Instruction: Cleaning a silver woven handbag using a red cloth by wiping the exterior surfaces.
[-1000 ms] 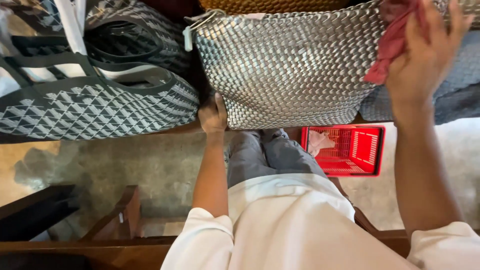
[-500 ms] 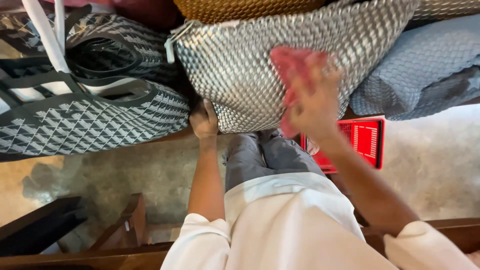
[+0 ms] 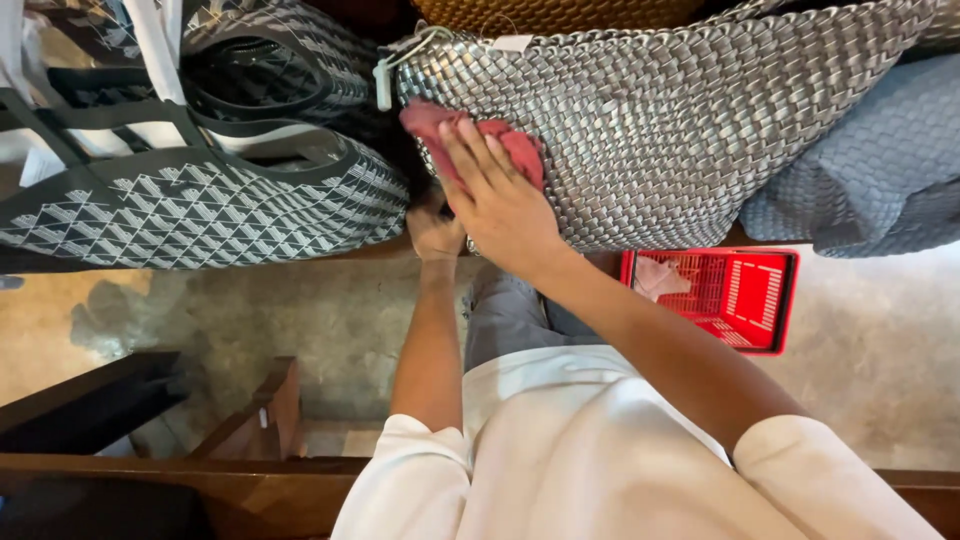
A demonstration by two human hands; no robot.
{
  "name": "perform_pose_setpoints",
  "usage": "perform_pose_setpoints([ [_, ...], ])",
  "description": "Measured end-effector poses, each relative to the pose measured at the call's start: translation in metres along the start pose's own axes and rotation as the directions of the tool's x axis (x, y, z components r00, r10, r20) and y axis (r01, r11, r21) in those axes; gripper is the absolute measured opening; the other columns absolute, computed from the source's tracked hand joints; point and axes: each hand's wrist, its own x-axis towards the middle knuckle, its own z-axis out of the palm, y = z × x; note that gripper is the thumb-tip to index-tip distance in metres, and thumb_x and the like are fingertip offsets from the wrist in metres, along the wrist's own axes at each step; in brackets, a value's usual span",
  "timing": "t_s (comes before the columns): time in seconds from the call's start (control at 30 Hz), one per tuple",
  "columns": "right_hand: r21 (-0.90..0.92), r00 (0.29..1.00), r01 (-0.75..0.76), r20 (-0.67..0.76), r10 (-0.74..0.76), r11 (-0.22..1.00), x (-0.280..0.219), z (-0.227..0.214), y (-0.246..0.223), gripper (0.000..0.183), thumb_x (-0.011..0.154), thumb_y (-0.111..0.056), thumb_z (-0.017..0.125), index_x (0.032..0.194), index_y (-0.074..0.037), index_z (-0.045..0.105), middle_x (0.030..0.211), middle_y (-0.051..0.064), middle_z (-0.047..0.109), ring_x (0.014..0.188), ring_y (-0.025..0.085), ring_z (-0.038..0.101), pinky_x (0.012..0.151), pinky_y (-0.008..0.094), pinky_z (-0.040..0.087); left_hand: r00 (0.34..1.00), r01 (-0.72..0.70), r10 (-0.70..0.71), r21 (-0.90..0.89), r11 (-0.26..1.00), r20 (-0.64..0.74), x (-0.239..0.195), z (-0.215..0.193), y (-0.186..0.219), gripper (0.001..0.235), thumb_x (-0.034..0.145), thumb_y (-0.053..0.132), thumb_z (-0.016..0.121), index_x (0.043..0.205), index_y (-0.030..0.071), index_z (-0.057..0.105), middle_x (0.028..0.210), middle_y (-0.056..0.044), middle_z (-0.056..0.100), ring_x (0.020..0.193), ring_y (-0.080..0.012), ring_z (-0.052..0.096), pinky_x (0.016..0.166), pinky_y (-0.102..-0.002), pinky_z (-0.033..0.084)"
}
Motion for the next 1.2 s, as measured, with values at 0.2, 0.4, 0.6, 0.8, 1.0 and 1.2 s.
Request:
perform_pose_setpoints([
  [0.2,-0.082,0.999,0.022,0.046,-0.018,0.996,-0.041,-0.036,0.024,0.040,0.094,-0.014,0.059,0.133,-0.017,0.071,0.166,0.009,0.043,0.153,0.036,0.038,0.122,0.068,0.005,0.999,0.032,-0.033,-0.024,0.999,-0.037,0.005,-0.008,0.015,0.049,0.087,0.052,0.068,0.060,0.011,0.065,0.057,-0.011,0.064,0.065,-0.0363,0.071,0.058,-0.043,0.055],
  [0.4,-0.205,0.980,-0.191,0.021,0.200,0.960,-0.126,-0.095,0.084,0.063,0.089,-0.027,0.076,0.147,-0.004,0.070,0.156,0.031,0.052,0.141,0.062,0.038,0.113,0.070,0.020,0.991,0.130,-0.131,-0.063,0.990,-0.016,0.010,-0.020,0.035,0.056,0.093,0.054,0.062,0.059,0.009,0.065,0.055,-0.015,0.062,0.067,-0.0401,0.070,0.060,-0.049,0.053],
  [0.6,-0.025,0.930,-0.366,-0.037,0.365,0.930,-0.125,-0.094,0.096,0.068,0.087,-0.007,0.058,0.154,0.004,0.055,0.155,0.042,0.034,0.142,0.065,0.031,0.112,0.072,0.023,0.978,0.210,-0.207,-0.143,0.967,0.039,0.018,-0.043,0.064,0.056,0.098,0.050,0.060,0.063,0.007,0.067,0.057,-0.015,0.064,0.069,-0.0400,0.071,0.060,-0.048,0.053],
  [0.8,0.101,0.902,-0.431,0.056,0.428,0.897,-0.066,-0.113,0.139,0.072,0.084,0.002,0.063,0.155,0.003,0.052,0.156,0.030,0.031,0.135,0.055,0.045,0.104,0.054,0.051,0.981,0.189,-0.188,0.001,0.982,-0.050,0.013,-0.082,0.166,0.061,0.099,0.034,0.063,0.153,0.013,0.043,0.114,-0.013,0.056,0.096,-0.0247,0.056,0.085,-0.036,0.049],
  [1.0,0.084,0.905,-0.426,0.056,0.423,0.901,-0.071,-0.095,0.155,0.074,0.081,0.000,0.068,0.154,0.000,0.054,0.158,0.026,0.029,0.140,0.053,0.040,0.111,0.055,0.050,0.873,-0.422,0.367,0.118,0.899,0.322,0.058,-0.061,0.219,0.054,0.105,0.037,0.062,0.156,0.038,0.047,0.173,-0.005,0.018,0.164,-0.0377,0.011,0.133,-0.072,0.006],
  [1.2,0.116,0.918,-0.393,-0.014,0.397,0.912,-0.133,-0.106,0.116,0.081,0.084,0.000,0.065,0.159,0.000,0.033,0.150,0.036,0.047,0.132,0.056,0.057,0.118,0.059,0.048,0.815,-0.406,0.223,0.250,0.879,0.535,0.123,-0.030,0.221,0.054,0.105,0.065,0.034,0.156,0.050,0.043,0.168,0.009,0.014,0.157,-0.0297,0.002,0.126,-0.066,-0.002],
])
